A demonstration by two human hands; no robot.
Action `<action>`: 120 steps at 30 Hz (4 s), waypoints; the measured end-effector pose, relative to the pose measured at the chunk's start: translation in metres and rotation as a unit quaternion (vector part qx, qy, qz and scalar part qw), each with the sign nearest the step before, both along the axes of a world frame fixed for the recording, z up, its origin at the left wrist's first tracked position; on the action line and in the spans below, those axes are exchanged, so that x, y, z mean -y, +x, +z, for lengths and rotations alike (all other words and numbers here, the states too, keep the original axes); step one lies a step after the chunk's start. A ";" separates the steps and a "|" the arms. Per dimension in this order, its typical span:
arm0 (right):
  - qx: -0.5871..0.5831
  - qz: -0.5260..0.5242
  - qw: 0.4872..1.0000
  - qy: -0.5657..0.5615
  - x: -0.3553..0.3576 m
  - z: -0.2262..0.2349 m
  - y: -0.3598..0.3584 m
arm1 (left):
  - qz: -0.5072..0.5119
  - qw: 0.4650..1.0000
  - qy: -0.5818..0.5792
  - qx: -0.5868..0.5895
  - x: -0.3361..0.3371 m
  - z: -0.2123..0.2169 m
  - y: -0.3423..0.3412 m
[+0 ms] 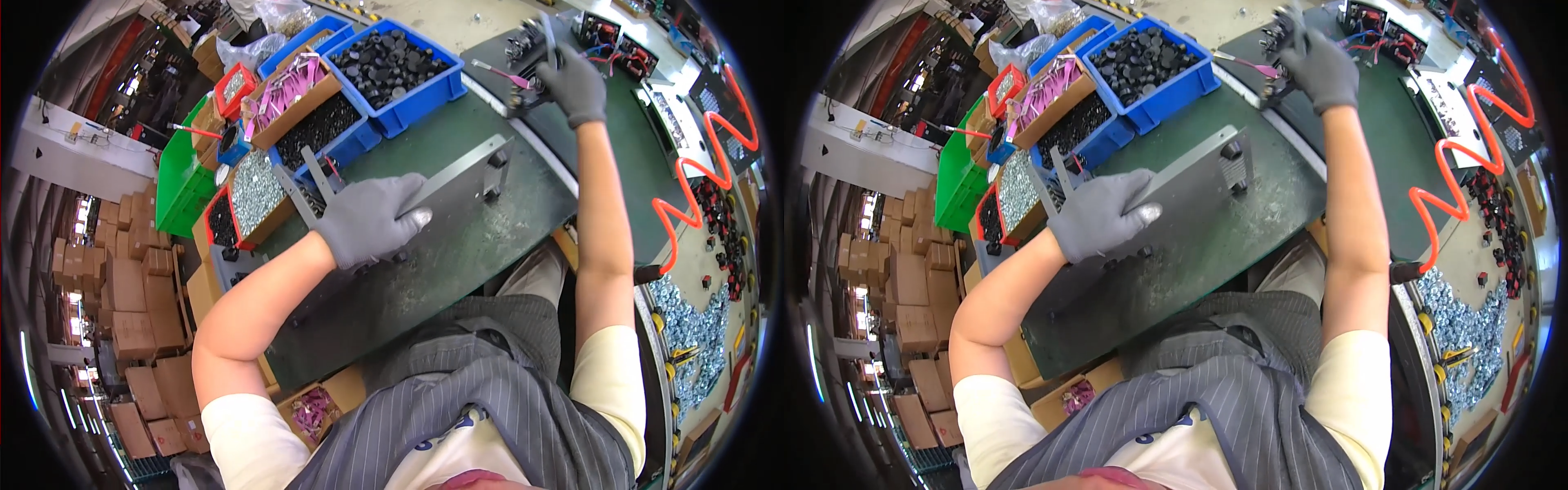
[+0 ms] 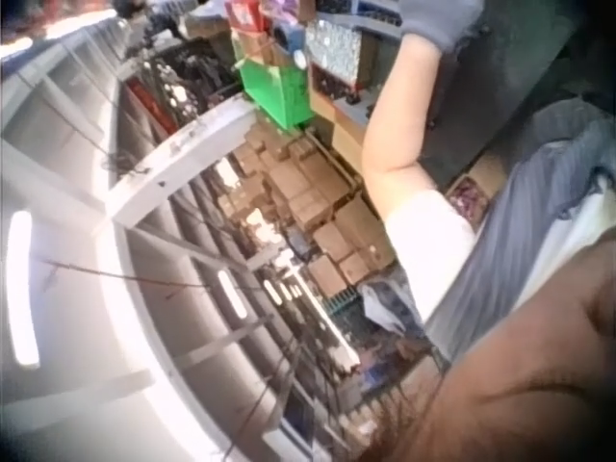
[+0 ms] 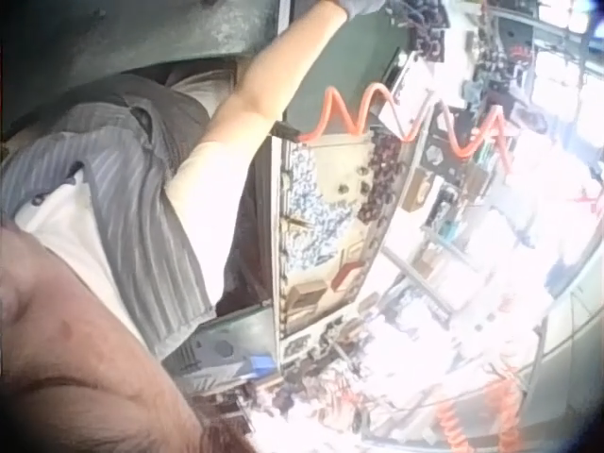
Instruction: Assemble metal enclosures by attaching components and fastening screws with a power screwdriver.
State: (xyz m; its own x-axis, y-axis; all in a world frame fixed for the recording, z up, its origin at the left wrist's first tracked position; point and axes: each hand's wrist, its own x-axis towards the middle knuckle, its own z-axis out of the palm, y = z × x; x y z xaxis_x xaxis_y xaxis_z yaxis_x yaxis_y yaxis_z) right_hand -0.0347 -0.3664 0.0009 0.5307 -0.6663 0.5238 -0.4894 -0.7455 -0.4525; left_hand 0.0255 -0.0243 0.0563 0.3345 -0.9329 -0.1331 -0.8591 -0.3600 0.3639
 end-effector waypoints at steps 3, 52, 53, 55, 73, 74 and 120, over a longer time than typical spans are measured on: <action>-0.056 0.112 0.991 -0.042 -0.049 0.042 -0.008 | 0.002 1.000 0.023 0.008 0.000 0.002 0.000; 0.356 0.143 0.678 0.627 -0.125 -0.084 -0.042 | 0.091 0.925 -0.364 0.053 -0.093 0.053 0.038; 0.329 0.209 0.807 0.443 -0.101 -0.136 -0.061 | 0.133 0.915 -0.373 0.075 -0.115 0.056 0.062; 0.427 0.206 0.668 0.574 -0.103 -0.136 -0.094 | 0.230 0.893 -0.362 0.139 -0.190 0.050 0.115; -0.234 0.213 0.689 0.652 -0.157 -0.117 -0.239 | 0.452 0.877 0.128 0.099 -0.313 -0.076 0.222; -0.262 0.177 0.692 0.649 -0.154 -0.118 -0.252 | 0.451 0.878 0.130 0.093 -0.314 -0.076 0.226; -0.453 0.128 0.612 0.635 -0.076 0.007 -0.222 | 0.205 0.461 -0.562 -0.655 -0.298 0.010 0.172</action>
